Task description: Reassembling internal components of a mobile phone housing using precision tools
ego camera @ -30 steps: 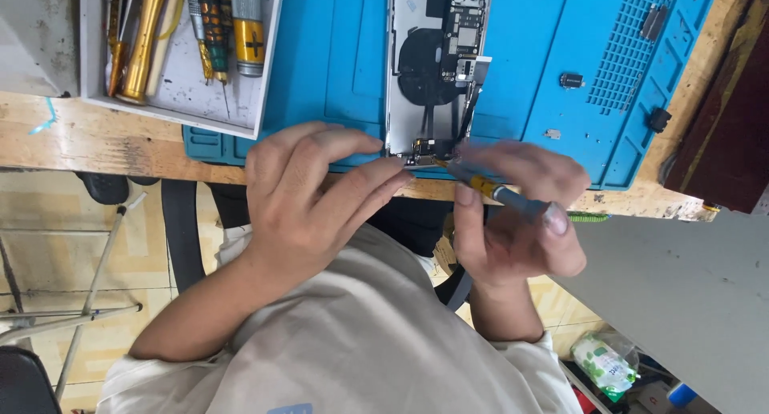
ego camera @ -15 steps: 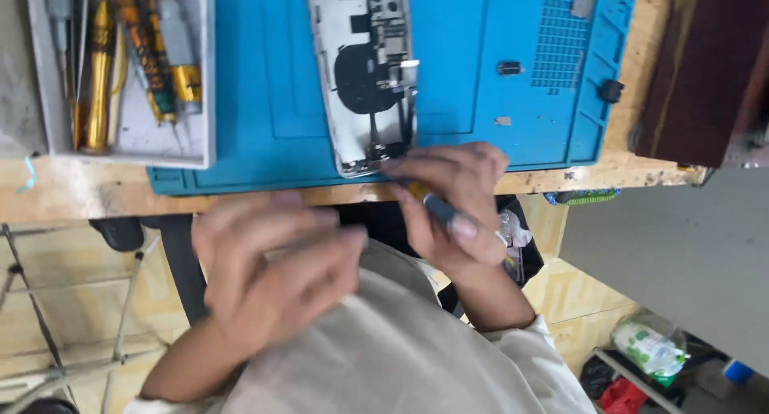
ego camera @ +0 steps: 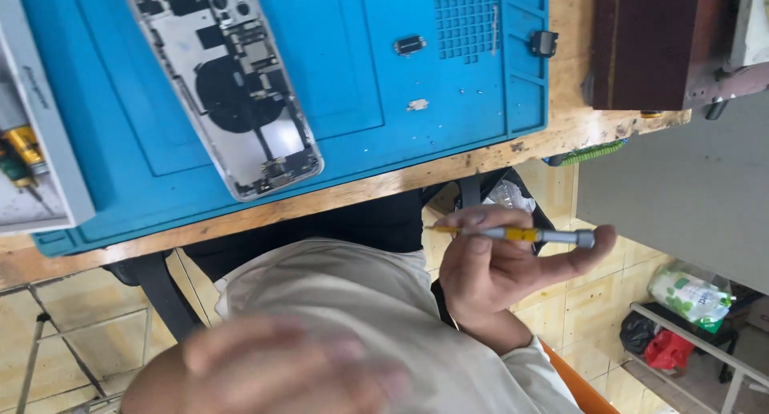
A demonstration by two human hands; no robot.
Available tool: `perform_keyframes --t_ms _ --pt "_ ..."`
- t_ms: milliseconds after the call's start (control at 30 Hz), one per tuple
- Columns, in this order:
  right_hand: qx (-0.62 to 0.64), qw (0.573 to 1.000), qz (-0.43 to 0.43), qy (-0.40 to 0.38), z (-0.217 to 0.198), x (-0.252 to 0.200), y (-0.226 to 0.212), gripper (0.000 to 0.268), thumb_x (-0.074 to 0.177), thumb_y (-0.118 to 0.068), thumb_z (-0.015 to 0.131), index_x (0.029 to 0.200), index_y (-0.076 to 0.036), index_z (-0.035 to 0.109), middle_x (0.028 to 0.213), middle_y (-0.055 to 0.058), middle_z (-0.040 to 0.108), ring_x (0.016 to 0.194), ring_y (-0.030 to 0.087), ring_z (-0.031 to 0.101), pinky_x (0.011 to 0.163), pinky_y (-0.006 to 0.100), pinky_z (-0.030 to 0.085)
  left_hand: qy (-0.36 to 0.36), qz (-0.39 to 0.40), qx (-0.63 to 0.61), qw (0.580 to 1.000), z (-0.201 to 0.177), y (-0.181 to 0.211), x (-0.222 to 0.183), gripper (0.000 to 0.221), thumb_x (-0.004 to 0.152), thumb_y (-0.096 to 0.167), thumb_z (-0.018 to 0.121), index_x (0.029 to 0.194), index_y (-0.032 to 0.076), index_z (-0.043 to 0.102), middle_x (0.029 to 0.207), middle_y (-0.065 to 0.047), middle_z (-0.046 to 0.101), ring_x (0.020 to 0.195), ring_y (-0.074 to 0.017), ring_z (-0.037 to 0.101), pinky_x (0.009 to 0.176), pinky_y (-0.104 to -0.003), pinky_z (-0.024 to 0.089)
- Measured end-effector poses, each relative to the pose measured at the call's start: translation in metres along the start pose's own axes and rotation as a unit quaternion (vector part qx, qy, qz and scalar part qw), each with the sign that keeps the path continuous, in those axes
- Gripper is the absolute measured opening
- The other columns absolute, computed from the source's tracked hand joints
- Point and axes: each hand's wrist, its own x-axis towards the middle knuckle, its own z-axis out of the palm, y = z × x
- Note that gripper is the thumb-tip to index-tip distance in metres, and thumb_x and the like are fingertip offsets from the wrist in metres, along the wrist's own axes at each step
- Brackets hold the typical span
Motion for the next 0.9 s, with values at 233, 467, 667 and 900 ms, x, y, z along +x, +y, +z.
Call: perform_keyframes --t_ms 233,467,667,900 --pt "0.041 0.970 -0.005 0.239 0.017 0.053 -0.010 0.080 0.077 0.001 0.060 0.126 -0.030 0.005 0.071 0.008 0.048 0.062 0.018 0.052 0.064 0.037 0.054 0.121 -0.100 0.243 0.957 -0.001 -0.041 0.054 0.013 0.077 0.006 0.067 0.084 0.002 0.056 0.082 -0.012 0.054 0.074 -0.0213 0.048 0.067 -0.032 0.031" --pt "-0.039 0.988 -0.137 0.053 0.036 0.077 -0.018 0.071 0.079 0.018 0.043 0.121 -0.032 0.017 0.072 0.026 0.039 0.060 0.033 0.047 0.062 0.047 0.050 0.052 -0.034 0.180 0.982 0.027 -0.035 0.057 0.010 0.079 0.011 0.046 0.085 0.008 0.053 0.079 -0.006 0.052 0.064 -0.0193 0.044 0.055 -0.028 0.028" --pt "-0.063 0.986 -0.155 0.023 0.040 0.082 -0.017 0.069 0.077 0.018 0.043 0.120 -0.030 0.017 0.072 0.026 0.039 0.059 0.033 0.047 0.060 0.046 0.050 -0.017 -0.037 0.157 0.987 0.060 -0.047 0.031 0.007 0.080 0.005 0.047 0.083 0.010 0.050 0.077 -0.003 0.046 0.065 -0.0186 0.042 0.053 -0.028 0.028" --pt "-0.035 0.992 -0.106 0.063 0.036 0.070 -0.014 0.075 0.083 0.020 0.047 0.125 -0.034 0.017 0.079 0.027 0.042 0.070 0.035 0.048 0.067 0.050 0.052 0.013 -0.092 0.054 0.994 0.048 -0.049 0.026 0.004 0.078 0.007 0.051 0.081 0.005 0.049 0.074 -0.006 0.045 0.061 -0.0188 0.041 0.055 -0.027 0.032"
